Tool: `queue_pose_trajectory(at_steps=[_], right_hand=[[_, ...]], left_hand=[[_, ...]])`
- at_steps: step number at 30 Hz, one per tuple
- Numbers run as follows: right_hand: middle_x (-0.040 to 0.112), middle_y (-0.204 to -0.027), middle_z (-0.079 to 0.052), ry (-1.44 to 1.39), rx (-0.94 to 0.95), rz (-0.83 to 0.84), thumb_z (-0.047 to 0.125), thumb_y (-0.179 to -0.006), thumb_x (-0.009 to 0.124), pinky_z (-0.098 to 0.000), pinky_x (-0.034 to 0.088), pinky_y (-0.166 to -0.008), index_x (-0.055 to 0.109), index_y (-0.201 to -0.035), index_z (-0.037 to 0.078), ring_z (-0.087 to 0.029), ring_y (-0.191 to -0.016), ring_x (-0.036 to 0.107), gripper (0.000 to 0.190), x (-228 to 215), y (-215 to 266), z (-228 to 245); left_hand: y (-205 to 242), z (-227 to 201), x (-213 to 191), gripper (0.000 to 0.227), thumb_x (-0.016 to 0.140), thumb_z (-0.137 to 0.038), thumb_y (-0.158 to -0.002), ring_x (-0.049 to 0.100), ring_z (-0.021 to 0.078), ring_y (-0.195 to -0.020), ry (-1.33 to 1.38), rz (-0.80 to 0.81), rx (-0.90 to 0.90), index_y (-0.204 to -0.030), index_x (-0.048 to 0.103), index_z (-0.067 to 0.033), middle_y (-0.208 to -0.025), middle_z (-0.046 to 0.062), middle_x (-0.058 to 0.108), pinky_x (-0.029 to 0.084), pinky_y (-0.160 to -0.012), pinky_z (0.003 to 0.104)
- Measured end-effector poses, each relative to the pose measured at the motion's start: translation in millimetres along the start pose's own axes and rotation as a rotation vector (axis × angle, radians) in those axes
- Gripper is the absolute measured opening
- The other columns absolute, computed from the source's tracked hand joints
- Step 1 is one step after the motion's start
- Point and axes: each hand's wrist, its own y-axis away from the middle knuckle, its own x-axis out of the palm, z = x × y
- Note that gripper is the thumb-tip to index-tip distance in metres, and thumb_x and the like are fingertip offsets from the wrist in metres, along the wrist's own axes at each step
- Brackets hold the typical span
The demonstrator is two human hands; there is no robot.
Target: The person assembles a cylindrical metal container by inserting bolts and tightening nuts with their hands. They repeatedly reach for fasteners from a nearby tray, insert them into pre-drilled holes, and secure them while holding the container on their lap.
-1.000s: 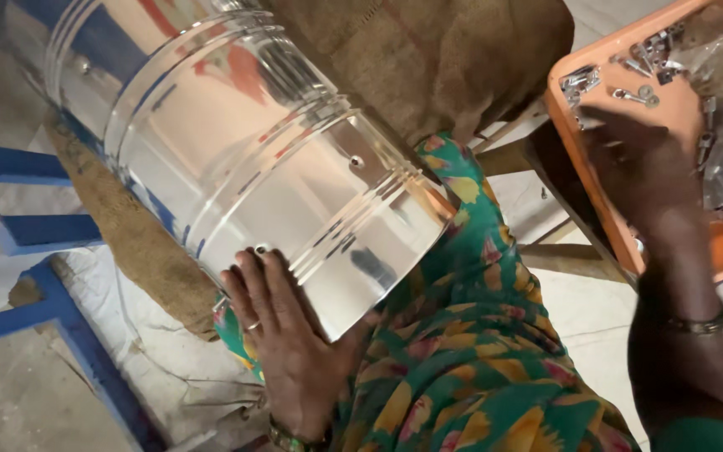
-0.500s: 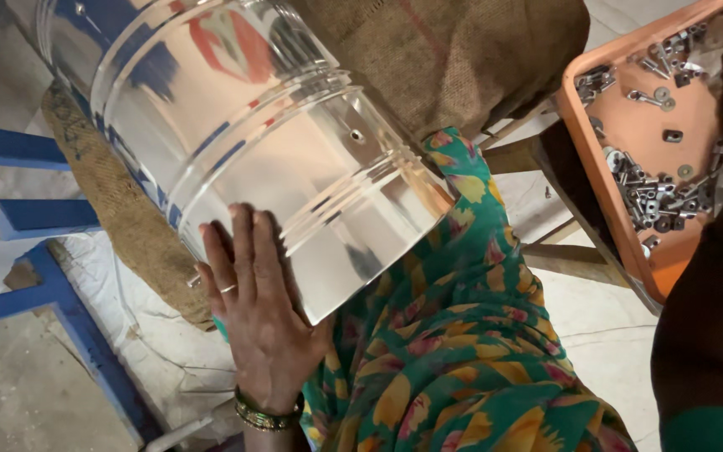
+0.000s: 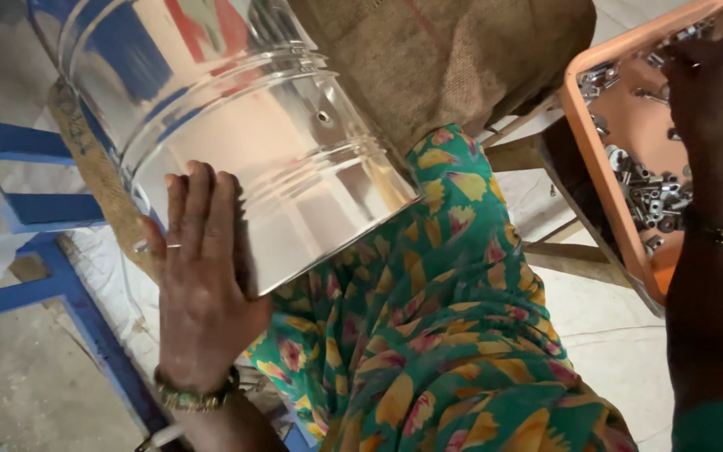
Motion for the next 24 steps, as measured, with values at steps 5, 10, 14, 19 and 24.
queue_pose_trajectory(at_steps=[5,10,14,19,24], right_hand=[[0.069,-0.087,-0.02,0.359,-0.339,-0.218,0.008,-0.093,0.081,-0.0354,0.057,-0.068,0.079,-0.105,0.004,-0.026,-0.075,0.068,0.012,20,-6,-2],[0.072,-0.091,-0.017,0.222,-0.126,-0.046,0.004,-0.097,0.072,-0.0356,0.058,-0.074,0.078,-0.106,0.002,-0.024,-0.076,0.07,0.011,40,-5,-44],[0.074,-0.105,-0.018,-0.174,0.05,-0.003,0.01,-0.1,0.069,-0.034,0.058,-0.082,0.069,-0.119,-0.001,-0.023,-0.09,0.072,0.022,51,-1,-86],[0.073,-0.102,-0.017,-0.266,0.123,-0.032,0.016,-0.1,0.068,-0.0373,0.057,-0.078,0.069,-0.122,0.002,-0.025,-0.086,0.07,0.026,51,13,-114],[0.072,-0.099,-0.017,-0.31,0.181,-0.048,0.022,-0.101,0.068,-0.0406,0.055,-0.074,0.07,-0.124,0.005,-0.026,-0.082,0.068,0.029,31,33,-107]], left_hand=[[-5,-5,7,0.072,0.064,0.002,-0.085,0.028,0.0464,-0.157,0.123,-0.102,0.03,-0.154,0.042,0.0059,-0.163,0.028,0.039,0.023,-0.128,0.061],[-10,-18,14,0.073,0.073,-0.005,-0.09,0.033,0.0462,-0.157,0.128,-0.164,-0.004,-0.155,0.043,0.0051,-0.162,0.025,0.043,0.03,-0.13,0.058],[-14,-21,15,0.082,0.073,-0.005,-0.071,0.035,0.0479,-0.149,0.131,-0.151,-0.01,-0.148,0.047,0.0048,-0.153,0.025,0.047,0.032,-0.123,0.059],[-14,-22,16,0.082,0.07,-0.001,-0.066,0.037,0.0461,-0.149,0.103,-0.159,0.014,-0.146,0.052,0.0003,-0.152,0.023,0.048,0.034,-0.122,0.058],[-11,-23,20,0.056,0.072,0.003,-0.095,0.04,0.044,-0.155,0.046,-0.215,0.0,-0.149,0.058,-0.003,-0.157,0.02,0.052,0.039,-0.128,0.053]])
